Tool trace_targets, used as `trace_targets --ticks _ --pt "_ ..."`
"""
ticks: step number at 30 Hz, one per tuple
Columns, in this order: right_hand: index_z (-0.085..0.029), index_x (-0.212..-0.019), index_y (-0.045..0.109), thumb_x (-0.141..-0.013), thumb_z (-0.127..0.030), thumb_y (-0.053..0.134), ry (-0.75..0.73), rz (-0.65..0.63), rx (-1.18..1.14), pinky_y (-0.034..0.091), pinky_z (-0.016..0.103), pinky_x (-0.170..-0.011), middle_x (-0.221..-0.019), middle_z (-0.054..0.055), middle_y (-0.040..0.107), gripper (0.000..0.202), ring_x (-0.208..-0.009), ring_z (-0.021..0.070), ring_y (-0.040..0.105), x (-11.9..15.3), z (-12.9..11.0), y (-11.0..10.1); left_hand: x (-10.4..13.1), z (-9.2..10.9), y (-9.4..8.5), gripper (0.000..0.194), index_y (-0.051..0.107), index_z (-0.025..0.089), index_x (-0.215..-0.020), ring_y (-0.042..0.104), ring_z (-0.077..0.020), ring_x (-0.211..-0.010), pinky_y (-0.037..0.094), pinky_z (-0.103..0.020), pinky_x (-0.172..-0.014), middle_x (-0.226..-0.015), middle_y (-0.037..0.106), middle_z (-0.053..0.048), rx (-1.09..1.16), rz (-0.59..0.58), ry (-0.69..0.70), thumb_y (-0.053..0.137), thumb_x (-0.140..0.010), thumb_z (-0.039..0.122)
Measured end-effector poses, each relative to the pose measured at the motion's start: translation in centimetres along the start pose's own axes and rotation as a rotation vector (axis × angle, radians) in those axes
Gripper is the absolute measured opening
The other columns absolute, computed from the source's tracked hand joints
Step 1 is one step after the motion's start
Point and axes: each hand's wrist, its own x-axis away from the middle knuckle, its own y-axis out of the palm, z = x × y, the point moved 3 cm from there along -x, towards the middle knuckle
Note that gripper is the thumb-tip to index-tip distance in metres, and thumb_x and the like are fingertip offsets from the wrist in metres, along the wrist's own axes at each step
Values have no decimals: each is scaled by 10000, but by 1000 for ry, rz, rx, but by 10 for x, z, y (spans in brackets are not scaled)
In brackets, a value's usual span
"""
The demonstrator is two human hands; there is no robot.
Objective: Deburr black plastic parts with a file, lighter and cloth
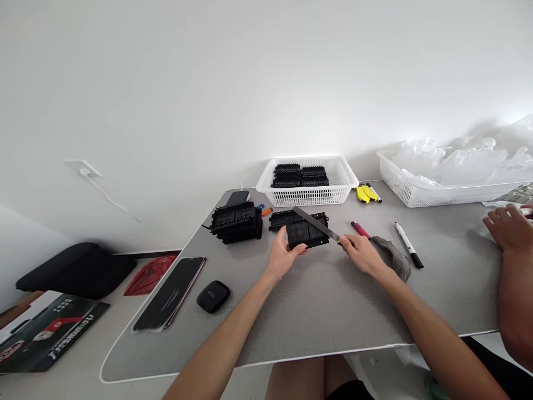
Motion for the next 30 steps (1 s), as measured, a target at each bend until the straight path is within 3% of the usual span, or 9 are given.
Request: trace_targets --ticks 5,11,19,24,30 --pt "-209 -614 389 -958 -493 285 58 63 44 263 269 -548 -554 0 476 459 -535 145 433 -2 12 -7 -1 -3 -1 692 408 151 -1260 728 -278 -796 602 -460 -768 -1016 714 -145 -6 4 -8 764 -704 359" --pt "-205 -643 412 -968 -498 274 -37 10 47 235 265 -526 -558 -8 483 459 -526 134 413 2 -5 5 1 -1 2 748 378 154 -1310 726 -291 -827 599 -463 -771 -997 719 -144 -7 -5 -16 762 -708 377" --pt "-207 -652 425 -974 -493 254 20 60 114 241 271 -542 -575 3 499 463 -544 146 450 1 4 -7 -1 -3 0 730 401 150 -1275 726 -288 -816 594 -464 -782 -1004 713 -143 19 3 -14 779 -690 370" --pt "-208 -673 460 -974 -506 269 -43 -3 173 212 272 -532 -576 -1 492 465 -527 141 409 5 -12 5 1 -3 4 826 314 157 -1373 723 -289 -838 592 -482 -799 -994 711 -133 13 -20 -22 764 -713 366" --pt "-203 -665 480 -983 -466 280 -35 -6 214 211 272 -545 -577 1 505 458 -537 141 430 3 -5 1 1 -7 5 705 403 155 -1259 726 -279 -773 597 -485 -785 -909 714 -105 25 -43 -52 778 -695 350"
